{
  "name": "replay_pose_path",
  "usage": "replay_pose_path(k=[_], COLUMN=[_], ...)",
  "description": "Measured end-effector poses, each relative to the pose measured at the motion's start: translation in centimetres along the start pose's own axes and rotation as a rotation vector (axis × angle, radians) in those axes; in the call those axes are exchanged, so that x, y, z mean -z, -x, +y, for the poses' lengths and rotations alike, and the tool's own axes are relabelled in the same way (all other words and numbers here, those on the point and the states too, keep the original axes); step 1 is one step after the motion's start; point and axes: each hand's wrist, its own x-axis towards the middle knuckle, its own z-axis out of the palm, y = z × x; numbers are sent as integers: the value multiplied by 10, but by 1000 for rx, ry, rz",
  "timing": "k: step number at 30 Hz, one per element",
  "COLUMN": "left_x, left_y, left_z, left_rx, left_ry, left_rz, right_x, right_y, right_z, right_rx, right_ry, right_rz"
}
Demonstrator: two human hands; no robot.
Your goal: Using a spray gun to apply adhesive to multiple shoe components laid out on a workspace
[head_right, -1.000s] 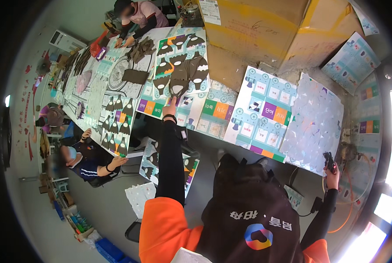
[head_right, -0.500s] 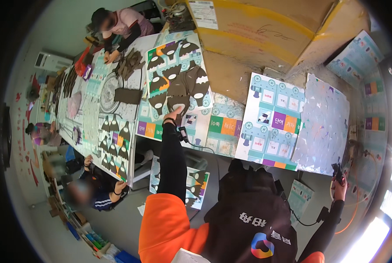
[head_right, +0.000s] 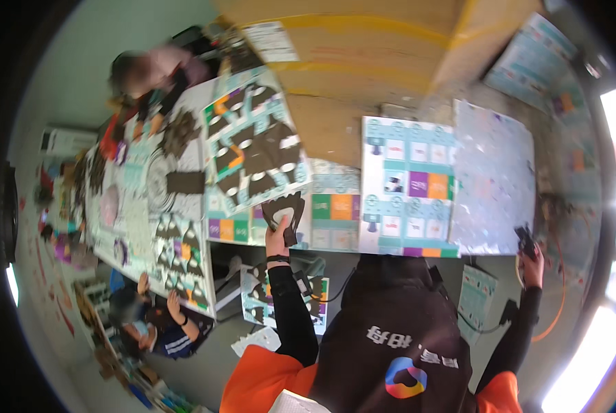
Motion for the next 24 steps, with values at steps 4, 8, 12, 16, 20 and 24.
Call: replay_pose_path(k=[4,8,12,16,20,24], left_x=[-101,-218,-260,-270,-199,-49], left_y=[-49,-96,-131,-140,-157,-220], left_z=[-9,-13,-54,-54,22,99], left_rx=[-58,-152,-192,-355,-711,-294], left_ry=[-149,-293,-417,-1201,-1407,-1734], left_rz=[-214,-312,-268,-32,222,205], right_x=[-9,-11,-7,5,21,23], right_y=[-11,6,15,29,45,36], right_z=[-7,-25,-29,-34,-28,-25], right_rx=[-95,-114,-115,-152,-116,-152], right_ry=[39,12,-11,4,17,72], right_rz=[-18,15,61,46,64,34])
